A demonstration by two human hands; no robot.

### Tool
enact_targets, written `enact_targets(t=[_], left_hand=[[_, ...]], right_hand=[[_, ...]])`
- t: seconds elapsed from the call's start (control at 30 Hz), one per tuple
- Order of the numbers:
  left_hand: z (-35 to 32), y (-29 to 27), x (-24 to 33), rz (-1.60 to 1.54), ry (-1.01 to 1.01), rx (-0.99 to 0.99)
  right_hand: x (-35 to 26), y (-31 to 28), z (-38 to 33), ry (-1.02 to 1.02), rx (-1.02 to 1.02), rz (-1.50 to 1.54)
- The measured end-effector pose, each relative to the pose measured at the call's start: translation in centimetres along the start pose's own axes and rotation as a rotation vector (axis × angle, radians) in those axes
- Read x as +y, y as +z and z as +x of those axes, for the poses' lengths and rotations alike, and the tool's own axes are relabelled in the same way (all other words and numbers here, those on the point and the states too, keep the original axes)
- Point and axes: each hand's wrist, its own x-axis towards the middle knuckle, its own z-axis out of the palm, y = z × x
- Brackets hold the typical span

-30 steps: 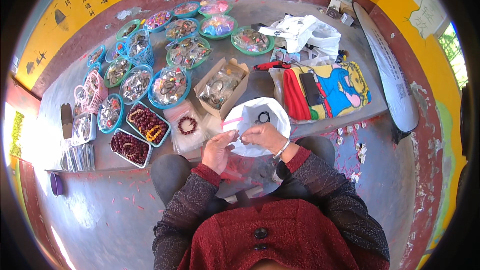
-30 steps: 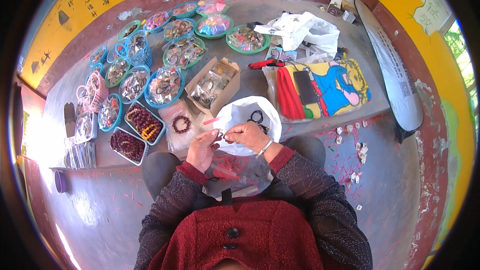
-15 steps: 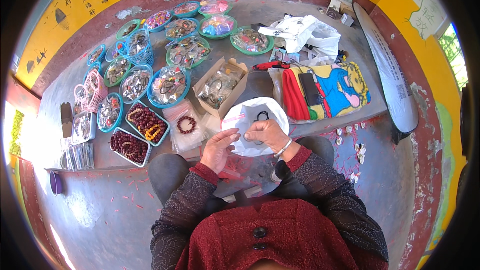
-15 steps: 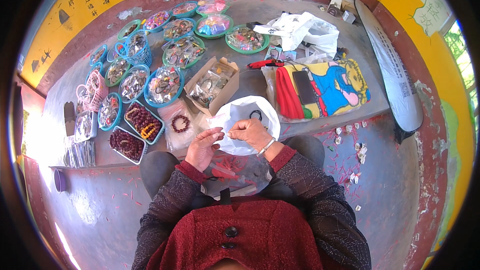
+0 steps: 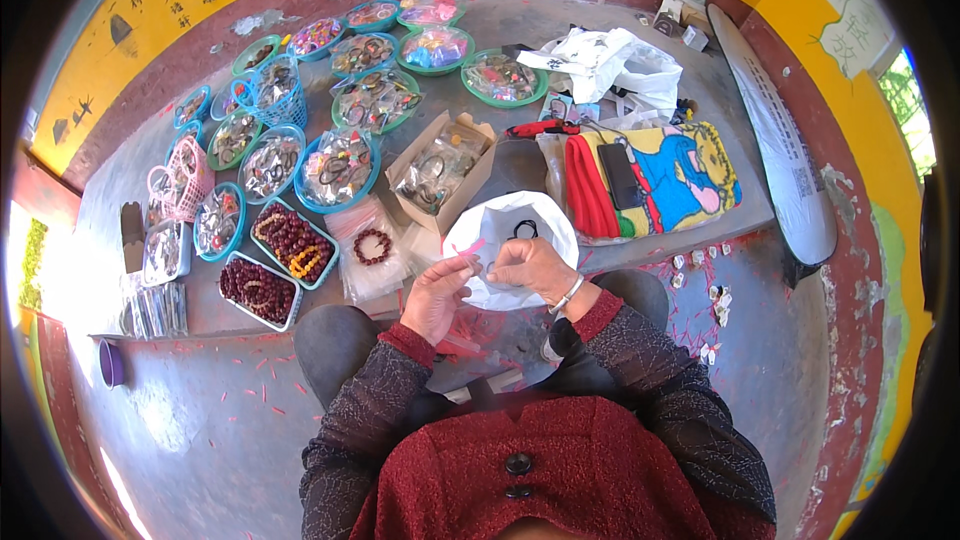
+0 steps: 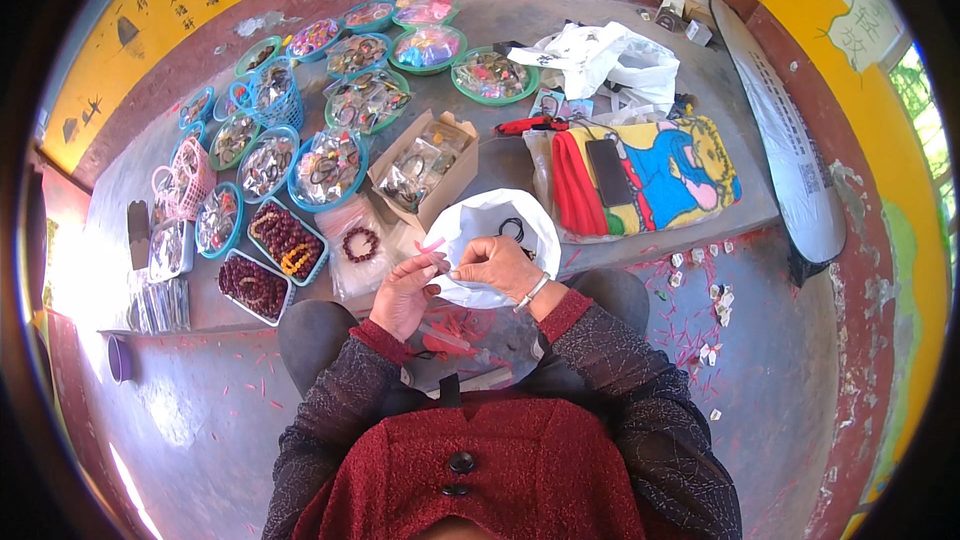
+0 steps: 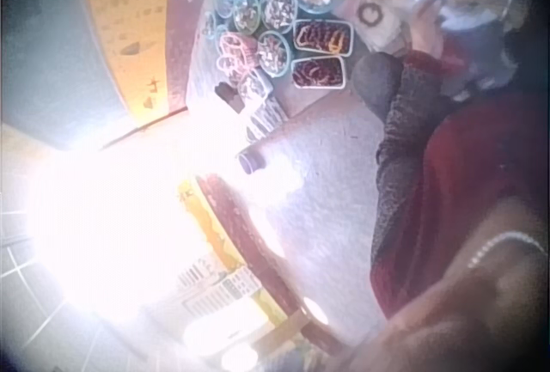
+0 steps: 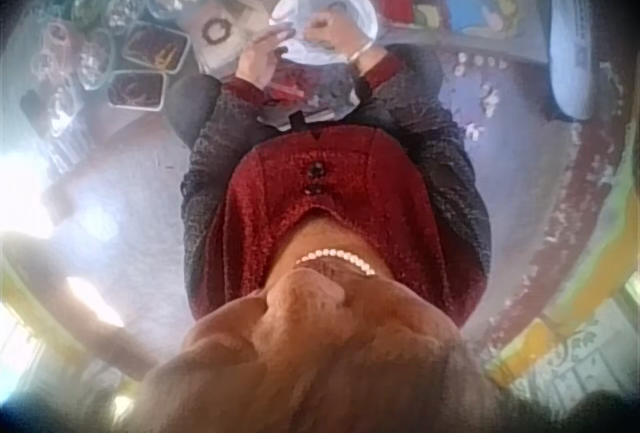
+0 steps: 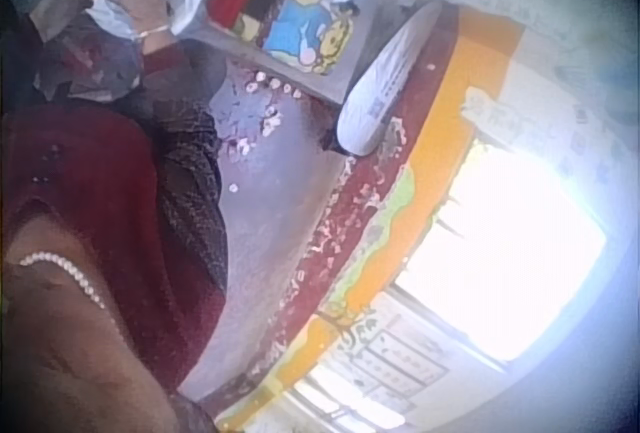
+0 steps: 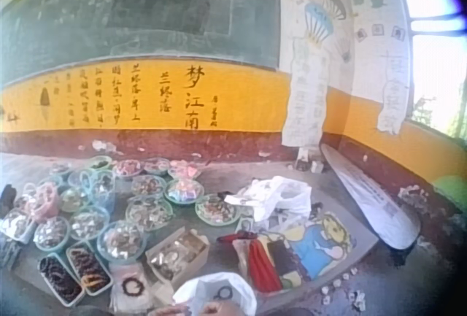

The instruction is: The person sits cross-legged on the floor and sorts small beads and jewelry items from a white plastic bag into a small white bowl. They handle the items by hand, picking them out of the bag and placing them into the bowl.

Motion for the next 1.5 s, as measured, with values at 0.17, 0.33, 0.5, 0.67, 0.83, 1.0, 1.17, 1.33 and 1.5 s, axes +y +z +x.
enact_targets(t=[0.17, 0.33, 0.5, 0.67, 0.83, 1.0, 1.17, 1.33, 1.5], left_hand=[[-0.5, 0.6, 0.9, -0.045, 0.013, -0.022], [-0.2, -0.2, 0.6, -0.024, -0.011, -0.011], [0.0, -0.3, 0.2, 0.059, 0.089, 0.064], [0.0, 0.0, 0.7, 0.039, 0.091, 0.077], [-0.6, 0.5, 2.1, 0.005, -0.111, 0.007], [-0.6, 0.4, 2.2, 0.091, -0.14, -0.018], [-0.2, 0.1, 1.5, 0.079, -0.157, -0.003], [0.1, -0.6, 0.7, 0.081, -0.138, 0.022], [0.1, -0.2, 0.4, 0.046, -0.167, 0.012]], right_hand=[[-0.9, 0.2, -0.2, -0.07, -0.048, -0.134], [-0.2, 0.2, -0.2, -0.134, -0.057, -0.234], [-0.5, 0.3, -0.3, -0.198, -0.003, -0.36], [-2.3, 0.4, -0.8, -0.751, 0.25, -1.201], [-3.5, 0.5, -1.5, -0.951, 0.266, -1.39], [-3.4, 0.8, -1.7, -0.952, 0.176, -1.449], [-3.1, 1.4, -1.5, -1.012, 0.13, -1.443], [-3.0, 1.7, -1.6, -1.041, 0.108, -1.413], [-2.7, 2.0, -1.7, -1.02, 0.076, -1.424]])
